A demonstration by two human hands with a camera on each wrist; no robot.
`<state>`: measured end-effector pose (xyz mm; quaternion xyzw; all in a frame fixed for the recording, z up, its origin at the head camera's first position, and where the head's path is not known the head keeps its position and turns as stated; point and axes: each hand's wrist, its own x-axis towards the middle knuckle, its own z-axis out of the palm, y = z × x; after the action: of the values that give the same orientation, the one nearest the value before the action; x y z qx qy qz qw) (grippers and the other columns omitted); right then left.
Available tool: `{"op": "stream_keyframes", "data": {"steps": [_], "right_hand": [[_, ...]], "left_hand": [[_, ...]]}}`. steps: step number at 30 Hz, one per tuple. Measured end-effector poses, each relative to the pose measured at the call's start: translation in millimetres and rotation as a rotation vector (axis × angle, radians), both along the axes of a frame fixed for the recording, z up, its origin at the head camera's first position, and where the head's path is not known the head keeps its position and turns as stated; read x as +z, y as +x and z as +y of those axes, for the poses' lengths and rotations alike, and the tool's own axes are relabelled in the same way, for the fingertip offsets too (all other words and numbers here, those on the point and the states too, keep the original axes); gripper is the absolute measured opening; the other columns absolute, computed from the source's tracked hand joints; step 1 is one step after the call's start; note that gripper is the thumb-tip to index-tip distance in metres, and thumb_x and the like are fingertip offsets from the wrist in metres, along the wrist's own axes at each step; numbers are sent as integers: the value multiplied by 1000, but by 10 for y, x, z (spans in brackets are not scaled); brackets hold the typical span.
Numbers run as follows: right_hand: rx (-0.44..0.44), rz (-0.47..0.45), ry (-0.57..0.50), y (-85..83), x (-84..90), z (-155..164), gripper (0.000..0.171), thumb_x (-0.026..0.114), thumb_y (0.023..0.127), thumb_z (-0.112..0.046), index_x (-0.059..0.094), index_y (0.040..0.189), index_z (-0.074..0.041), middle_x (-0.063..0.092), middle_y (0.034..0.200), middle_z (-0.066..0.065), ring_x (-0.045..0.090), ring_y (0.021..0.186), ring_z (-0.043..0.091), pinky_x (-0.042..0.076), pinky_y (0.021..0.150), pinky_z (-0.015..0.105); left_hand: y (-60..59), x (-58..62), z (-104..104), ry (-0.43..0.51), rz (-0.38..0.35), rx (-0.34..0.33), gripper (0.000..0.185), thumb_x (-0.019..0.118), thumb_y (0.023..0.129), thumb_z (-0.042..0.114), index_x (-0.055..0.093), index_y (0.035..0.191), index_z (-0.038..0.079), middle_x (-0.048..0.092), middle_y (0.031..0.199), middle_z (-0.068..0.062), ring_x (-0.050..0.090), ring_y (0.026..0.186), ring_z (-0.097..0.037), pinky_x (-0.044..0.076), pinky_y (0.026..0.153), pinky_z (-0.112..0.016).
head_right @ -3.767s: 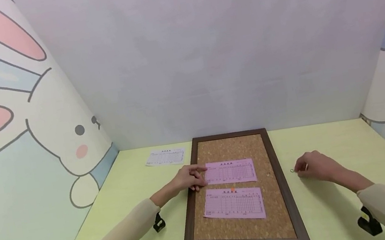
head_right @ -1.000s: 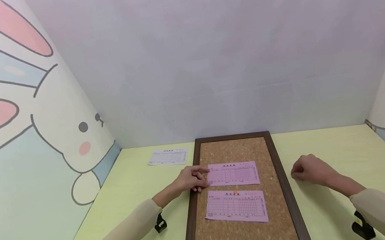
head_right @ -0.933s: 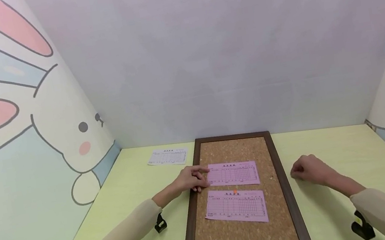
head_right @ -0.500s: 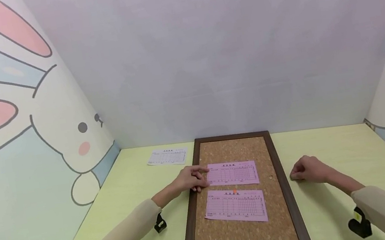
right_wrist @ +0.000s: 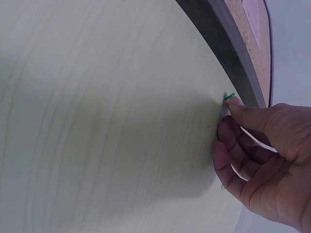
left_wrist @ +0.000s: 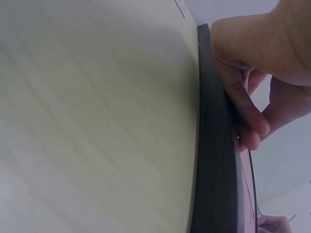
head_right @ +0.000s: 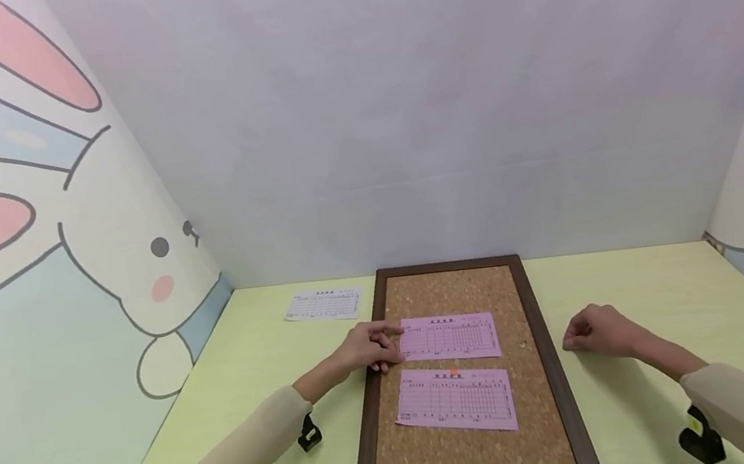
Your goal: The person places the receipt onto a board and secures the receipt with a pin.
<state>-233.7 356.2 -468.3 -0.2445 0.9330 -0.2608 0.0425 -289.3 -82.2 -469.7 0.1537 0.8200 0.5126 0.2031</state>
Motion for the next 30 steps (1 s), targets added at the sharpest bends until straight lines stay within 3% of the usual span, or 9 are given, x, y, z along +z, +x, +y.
{"op": "stream_keyframes", "data": {"steps": [5,12,30], "right_hand": [[-11,-6,-3,-4,-28,34,7,73,92,-8,76,87,-5,71,76,-8,42,65,-9,38,59,20],[43,7,-42,-15,-28,31,12,76,87,-5,75,95,4,74,83,1,52,73,-12,48,61,20],[31,63,-14,22,-6,-64,7,81,84,-6,78,88,-1,77,79,2,60,69,-6,49,58,21]], "left_hand": [[2,3,-5,-1,0,2,44,81,83,2,68,125,2,73,74,-3,62,51,-8,48,49,-19],[-2,-8,-11,-4,2,4,44,81,83,2,68,125,2,72,73,-1,62,51,-8,48,49,-18],[18,1,-1,4,2,-2,43,80,85,1,67,126,1,75,79,-10,63,52,-9,48,50,-18]]}}
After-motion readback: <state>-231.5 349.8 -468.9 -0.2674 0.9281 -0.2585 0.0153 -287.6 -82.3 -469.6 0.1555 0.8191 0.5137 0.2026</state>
